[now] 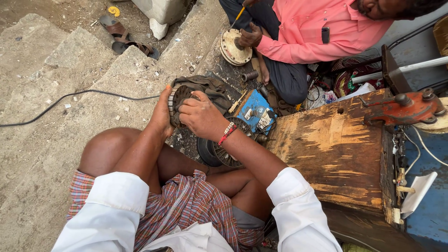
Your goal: The person sits on the ground assembling an electric motor rotor, fitting a threaded shaft through a die-cast fan/rotor disc and pressing parts together by hand. They handle several rotor discs and spacers, then use a hammer to tap the shaft into place on the assembly.
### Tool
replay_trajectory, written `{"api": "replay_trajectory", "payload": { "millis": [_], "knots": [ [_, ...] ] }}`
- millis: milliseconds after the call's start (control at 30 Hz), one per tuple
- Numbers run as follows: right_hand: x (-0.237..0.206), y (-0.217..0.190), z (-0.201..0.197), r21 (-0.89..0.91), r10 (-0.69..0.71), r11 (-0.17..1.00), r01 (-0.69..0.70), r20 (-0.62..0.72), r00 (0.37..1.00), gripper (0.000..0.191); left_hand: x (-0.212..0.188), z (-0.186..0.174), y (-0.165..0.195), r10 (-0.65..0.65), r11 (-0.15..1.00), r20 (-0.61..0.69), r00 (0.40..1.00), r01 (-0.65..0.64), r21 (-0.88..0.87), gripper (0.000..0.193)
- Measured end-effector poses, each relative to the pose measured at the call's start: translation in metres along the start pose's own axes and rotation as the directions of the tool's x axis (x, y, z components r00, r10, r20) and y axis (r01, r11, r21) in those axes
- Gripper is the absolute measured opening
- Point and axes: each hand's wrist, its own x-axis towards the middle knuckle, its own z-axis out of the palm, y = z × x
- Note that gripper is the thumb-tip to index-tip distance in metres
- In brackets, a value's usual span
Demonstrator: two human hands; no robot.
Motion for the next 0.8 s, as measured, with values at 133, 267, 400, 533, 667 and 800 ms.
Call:
{"api": "replay_trajectory", "payload": {
  "millis": [133, 267, 400, 533, 667, 800],
  "knots": [
    [0.007, 0.014, 0.013, 0.068, 0.365, 0.929, -0.364, -0.014, 0.931, 0.009, -0.002, 0.01, -0.005, -0.087, 0.993, -0.021, 0.996, 0.088, 0.077, 0.064],
    [0.023, 0.034, 0.025, 0.006, 0.681, 0.732, -0.681, -0.038, 0.732, 0.014, -0.005, 0.014, -0.009, -0.119, 0.982, -0.066, 0.991, 0.127, 0.143, 0.071],
    [0.021, 0.026, 0.022, 0.134, 0.533, 0.84, -0.525, -0.024, 0.846, 0.014, -0.002, 0.009, -0.007, -0.115, 0.991, -0.056, 0.992, 0.119, 0.068, 0.069],
    [0.008, 0.018, 0.015, 0.213, 0.232, 0.945, -0.246, 0.089, 0.969, 0.015, -0.004, 0.003, -0.004, -0.031, 0.999, -0.032, 0.999, 0.031, 0.01, 0.071],
    [-0.002, 0.058, 0.016, 0.259, 0.385, 0.865, -0.429, 0.204, 0.9, 0.017, -0.007, 0.01, -0.003, -0.132, 0.989, -0.021, 0.991, 0.133, 0.071, 0.069],
    [-0.026, 0.105, 0.024, 0.691, 0.592, 0.378, -0.616, 0.331, 0.735, 0.017, -0.007, 0.012, -0.001, -0.11, 0.986, -0.025, 0.994, 0.112, 0.121, 0.069]
  ]
}}
